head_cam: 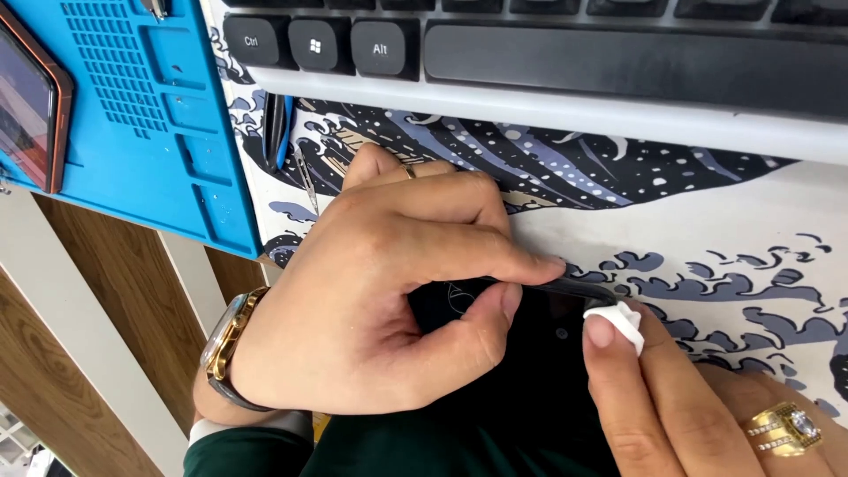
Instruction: Securing a tablet screen to its frame by cleaning the edges with a cloth and pressing it down using a small tool.
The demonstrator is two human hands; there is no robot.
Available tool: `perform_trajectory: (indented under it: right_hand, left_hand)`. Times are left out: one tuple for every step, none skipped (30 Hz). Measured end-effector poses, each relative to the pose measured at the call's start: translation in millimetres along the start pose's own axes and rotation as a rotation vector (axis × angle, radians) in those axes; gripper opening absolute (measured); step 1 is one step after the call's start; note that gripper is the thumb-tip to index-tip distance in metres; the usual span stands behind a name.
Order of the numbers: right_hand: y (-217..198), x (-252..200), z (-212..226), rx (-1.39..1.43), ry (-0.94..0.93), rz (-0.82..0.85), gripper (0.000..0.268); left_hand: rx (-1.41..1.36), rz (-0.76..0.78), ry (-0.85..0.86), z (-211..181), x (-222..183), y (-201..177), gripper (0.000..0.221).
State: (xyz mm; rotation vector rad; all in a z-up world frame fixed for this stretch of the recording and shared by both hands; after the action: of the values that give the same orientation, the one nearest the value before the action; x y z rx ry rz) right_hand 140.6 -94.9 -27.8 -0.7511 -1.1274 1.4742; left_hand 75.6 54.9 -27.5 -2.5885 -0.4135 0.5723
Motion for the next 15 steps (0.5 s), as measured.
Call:
perform_trajectory:
  right_hand:
    - [-3, 2, 2, -0.001, 0.0, -0.001, 0.018]
    - [-3, 4, 2, -0.005, 0.021, 0.028, 0.02]
    - [-3, 6, 1, -0.011, 0.042, 0.055, 0.022]
    - [-2, 8, -2, -0.015, 0.042, 0.053, 0.022]
    - [-6, 10, 4, -0.062, -0.048, -0.011, 0.021]
    - [-9, 10, 11, -0.109, -0.138, -0.074, 0.023]
    - [-9, 10, 15, -0.11, -0.139, -0.075, 0.023]
    - [-8, 10, 13, -0.103, -0.087, -0.066, 0.023]
    - [-7, 10, 12, -0.095, -0.036, -0.057, 0.023]
    - [-11, 12, 13, -0.094, -0.038, -0.058, 0.023]
    - [-11, 14, 12, -0.099, -0.021, -0.021, 0.021]
    - [-11, 16, 10, -0.103, -0.003, 0.016, 0.019]
    - [-13, 16, 12, -0.104, -0.003, 0.015, 0.019]
    - [-12, 16, 10, -0.109, 0.023, 0.04, 0.021]
    - [-11, 14, 9, -0.116, 0.051, 0.066, 0.023]
  left_hand:
    - [0.001, 0.0, 0.001, -1, 0, 0, 0.02]
    - [-0.003, -0.001, 0.0, -2, -1, 0, 0.02]
    - [-0.006, -0.002, 0.002, -3, 0, -1, 0.02]
    - [-0.005, -0.004, 0.005, -3, 0, -2, 0.02]
    - [-0.005, -0.005, 0.015, -4, -1, -2, 0.019]
    - [-0.005, -0.005, 0.025, -5, -2, -2, 0.018]
    - [-0.004, -0.006, 0.026, -5, -2, -2, 0.018]
    - [-0.002, -0.007, 0.028, -6, -2, -2, 0.018]
    - [0.0, -0.008, 0.028, -6, -3, -3, 0.019]
    - [0.002, -0.01, 0.027, -6, -4, -3, 0.019]
    - [0.007, -0.006, 0.029, -7, -4, -3, 0.018]
    - [0.012, -0.003, 0.03, -8, -5, -3, 0.018]
    - [0.013, -0.003, 0.031, -8, -5, -3, 0.018]
    - [0.009, -0.005, 0.028, -8, -5, -3, 0.018]
    - [0.004, -0.006, 0.026, -8, -5, -3, 0.017]
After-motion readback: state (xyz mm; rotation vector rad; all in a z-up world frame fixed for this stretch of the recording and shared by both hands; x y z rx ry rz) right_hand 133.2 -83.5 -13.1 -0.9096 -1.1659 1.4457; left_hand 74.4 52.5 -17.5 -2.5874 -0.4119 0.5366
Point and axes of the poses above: each hand's wrist, its own x-axis towards the middle knuckle, its own y-axis out of the palm, z = x × y, the point moved 10 cm from there along x, towards the middle knuckle, and after that the axes turned 4 degrees about z, right-handed, at the moved point
